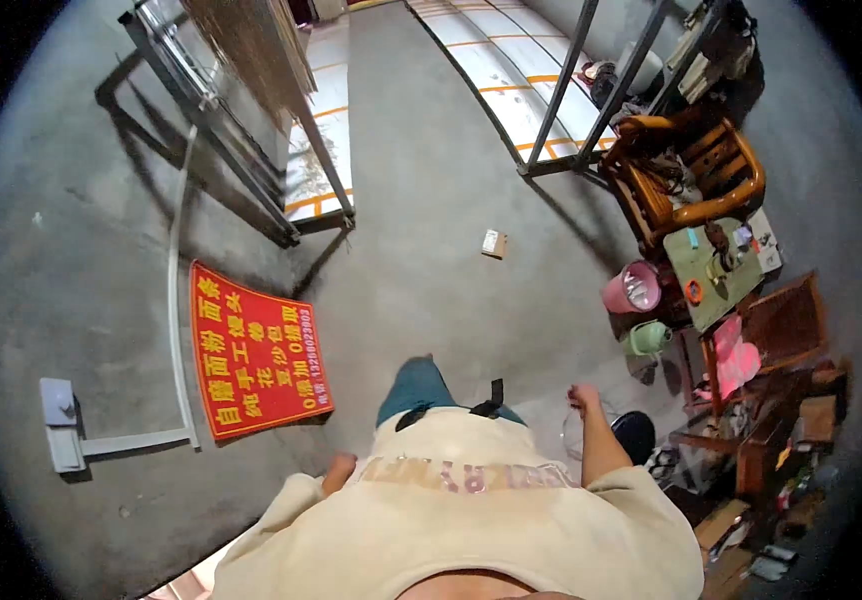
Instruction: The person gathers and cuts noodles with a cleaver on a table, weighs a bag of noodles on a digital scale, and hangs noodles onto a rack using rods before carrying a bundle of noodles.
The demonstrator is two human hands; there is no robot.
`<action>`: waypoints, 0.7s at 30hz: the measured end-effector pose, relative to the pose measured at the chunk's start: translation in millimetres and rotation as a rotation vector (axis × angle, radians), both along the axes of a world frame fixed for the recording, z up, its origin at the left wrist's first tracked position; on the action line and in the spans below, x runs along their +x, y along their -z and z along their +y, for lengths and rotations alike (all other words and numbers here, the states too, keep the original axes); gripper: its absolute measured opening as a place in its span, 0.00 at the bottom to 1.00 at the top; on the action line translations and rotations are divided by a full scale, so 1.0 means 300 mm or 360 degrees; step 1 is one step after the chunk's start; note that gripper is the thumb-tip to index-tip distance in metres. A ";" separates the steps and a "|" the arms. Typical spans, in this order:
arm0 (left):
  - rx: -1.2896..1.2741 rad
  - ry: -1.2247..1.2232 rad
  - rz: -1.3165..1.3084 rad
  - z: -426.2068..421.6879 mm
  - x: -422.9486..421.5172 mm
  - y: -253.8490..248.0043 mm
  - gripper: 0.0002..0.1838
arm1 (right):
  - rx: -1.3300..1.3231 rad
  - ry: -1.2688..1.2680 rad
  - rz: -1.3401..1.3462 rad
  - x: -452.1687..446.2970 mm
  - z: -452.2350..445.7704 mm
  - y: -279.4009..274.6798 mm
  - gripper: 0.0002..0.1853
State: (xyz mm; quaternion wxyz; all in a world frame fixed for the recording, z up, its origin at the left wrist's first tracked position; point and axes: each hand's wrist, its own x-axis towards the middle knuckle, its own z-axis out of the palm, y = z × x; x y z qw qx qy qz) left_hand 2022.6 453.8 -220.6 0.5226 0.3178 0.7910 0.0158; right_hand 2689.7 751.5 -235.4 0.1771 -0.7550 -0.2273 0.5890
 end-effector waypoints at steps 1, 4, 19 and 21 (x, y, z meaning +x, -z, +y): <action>-0.0044 -0.0011 -0.0047 0.041 0.053 0.001 0.15 | 0.0069 0.0055 -0.0014 -0.037 0.160 -0.101 0.06; -0.0132 -0.0021 -0.0153 0.202 0.169 0.020 0.15 | 0.0198 0.0010 -0.0014 -0.137 0.551 -0.294 0.07; -0.0142 0.0427 0.0181 2.055 -0.374 0.217 0.16 | -0.0301 0.0148 0.0084 -0.253 1.227 -0.175 0.12; 0.0479 -0.0177 0.0450 2.328 -0.450 0.147 0.20 | -0.0297 0.0088 0.0093 -0.320 1.312 -0.184 0.12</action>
